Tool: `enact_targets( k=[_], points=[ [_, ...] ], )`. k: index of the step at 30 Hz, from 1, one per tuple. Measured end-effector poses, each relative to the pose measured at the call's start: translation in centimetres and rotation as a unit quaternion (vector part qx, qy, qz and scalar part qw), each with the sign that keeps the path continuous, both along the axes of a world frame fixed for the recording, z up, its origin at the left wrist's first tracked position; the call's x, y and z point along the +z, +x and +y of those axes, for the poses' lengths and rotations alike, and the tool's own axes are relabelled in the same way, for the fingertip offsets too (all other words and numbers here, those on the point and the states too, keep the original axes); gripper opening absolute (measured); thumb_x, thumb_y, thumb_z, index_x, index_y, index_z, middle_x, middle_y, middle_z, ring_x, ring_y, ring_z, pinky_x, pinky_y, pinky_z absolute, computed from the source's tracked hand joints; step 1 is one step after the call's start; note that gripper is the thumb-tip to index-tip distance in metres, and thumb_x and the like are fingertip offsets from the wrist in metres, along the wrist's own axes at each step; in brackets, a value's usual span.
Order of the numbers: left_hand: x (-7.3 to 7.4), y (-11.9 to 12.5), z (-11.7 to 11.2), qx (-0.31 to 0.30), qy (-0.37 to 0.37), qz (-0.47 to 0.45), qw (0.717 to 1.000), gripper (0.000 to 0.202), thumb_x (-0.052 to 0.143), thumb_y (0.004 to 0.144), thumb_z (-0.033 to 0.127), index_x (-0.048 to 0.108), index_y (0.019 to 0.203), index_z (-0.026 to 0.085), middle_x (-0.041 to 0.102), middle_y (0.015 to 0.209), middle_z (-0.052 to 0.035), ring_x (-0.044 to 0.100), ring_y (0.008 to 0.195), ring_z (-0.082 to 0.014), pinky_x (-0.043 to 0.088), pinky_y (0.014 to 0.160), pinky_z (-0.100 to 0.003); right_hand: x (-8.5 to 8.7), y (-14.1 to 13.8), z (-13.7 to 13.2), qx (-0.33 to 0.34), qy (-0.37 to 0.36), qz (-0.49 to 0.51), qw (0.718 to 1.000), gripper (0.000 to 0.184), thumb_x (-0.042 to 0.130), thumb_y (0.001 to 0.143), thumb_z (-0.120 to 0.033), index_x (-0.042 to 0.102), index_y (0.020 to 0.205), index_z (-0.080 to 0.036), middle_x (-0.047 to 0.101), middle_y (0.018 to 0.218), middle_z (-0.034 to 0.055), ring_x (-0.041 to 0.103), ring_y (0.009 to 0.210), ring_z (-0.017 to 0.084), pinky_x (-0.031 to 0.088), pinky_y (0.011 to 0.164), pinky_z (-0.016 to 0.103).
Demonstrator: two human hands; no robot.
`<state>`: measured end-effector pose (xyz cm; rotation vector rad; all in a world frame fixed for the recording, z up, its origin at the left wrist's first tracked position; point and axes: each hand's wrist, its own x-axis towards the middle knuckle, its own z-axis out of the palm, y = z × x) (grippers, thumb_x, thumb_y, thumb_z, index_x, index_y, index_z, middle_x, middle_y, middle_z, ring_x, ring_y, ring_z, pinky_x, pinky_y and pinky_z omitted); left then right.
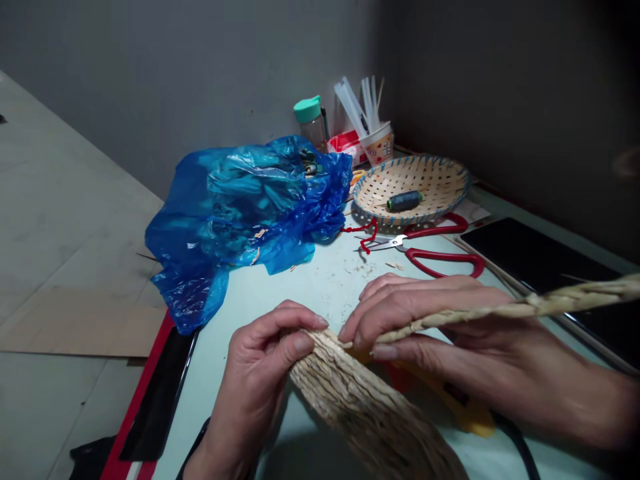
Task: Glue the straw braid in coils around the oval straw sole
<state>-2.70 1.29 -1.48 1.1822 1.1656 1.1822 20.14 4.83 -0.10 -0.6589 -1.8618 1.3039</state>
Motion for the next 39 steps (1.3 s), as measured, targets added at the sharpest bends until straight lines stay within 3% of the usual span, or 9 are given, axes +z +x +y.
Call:
enact_targets(
  k=[11, 18, 31, 39],
  points=[
    [-0.06, -0.14, 0.03, 0.003, -0.015, 0.008, 1.0, 0.003, 0.082, 0.083, 0.027, 0.084, 0.081, 0.026, 0.067, 0.081, -0.0004, 0.057, 0.074, -0.0127, 0.044, 0.065, -0.02, -0.41, -0.32, -0.49, -0.016, 0.045, -0.023, 0.999, 0.014, 0.067, 0.097, -0.029, 0.079, 0.093, -0.022, 0.076, 0.094, -0.0031, 0.07, 0.092, 0.013, 0.054, 0.084, 0.021],
    [0.12, -0.11, -0.16, 0.046, -0.032, 0.024, 0.998, 0.007, 0.085, 0.079, 0.031, 0.082, 0.076, 0.024, 0.065, 0.077, -0.0001, 0.053, 0.07, -0.0125, 0.042, 0.061, -0.02, -0.24, 0.04, -0.84, -0.032, 0.019, -0.058, 0.998, 0.015, 0.063, 0.097, -0.033, 0.076, 0.094, -0.025, 0.071, 0.09, -0.0044, 0.066, 0.082, 0.009, 0.05, 0.076, 0.02],
    [-0.01, 0.1, -0.03, 0.079, -0.055, 0.003, 0.995, 0.014, 0.091, 0.072, 0.033, 0.083, 0.078, 0.023, 0.069, 0.076, -0.0011, 0.057, 0.067, -0.011, 0.046, 0.06, -0.017, 0.13, -0.06, -0.6, -0.018, 0.02, -0.069, 0.997, 0.018, 0.06, 0.095, -0.022, 0.078, 0.097, -0.023, 0.071, 0.095, -0.0031, 0.066, 0.09, 0.009, 0.048, 0.079, 0.018],
    [0.29, 0.07, -0.12, 0.09, 0.006, 0.011, 0.996, 0.012, 0.09, 0.072, 0.029, 0.082, 0.074, 0.02, 0.067, 0.078, -0.0026, 0.061, 0.072, -0.0136, 0.049, 0.063, -0.02, 0.32, -0.05, -0.44, -0.02, 0.023, -0.053, 0.998, 0.022, 0.058, 0.096, -0.023, 0.08, 0.096, -0.025, 0.072, 0.093, -0.0047, 0.065, 0.091, 0.007, 0.049, 0.082, 0.016]
  ],
)
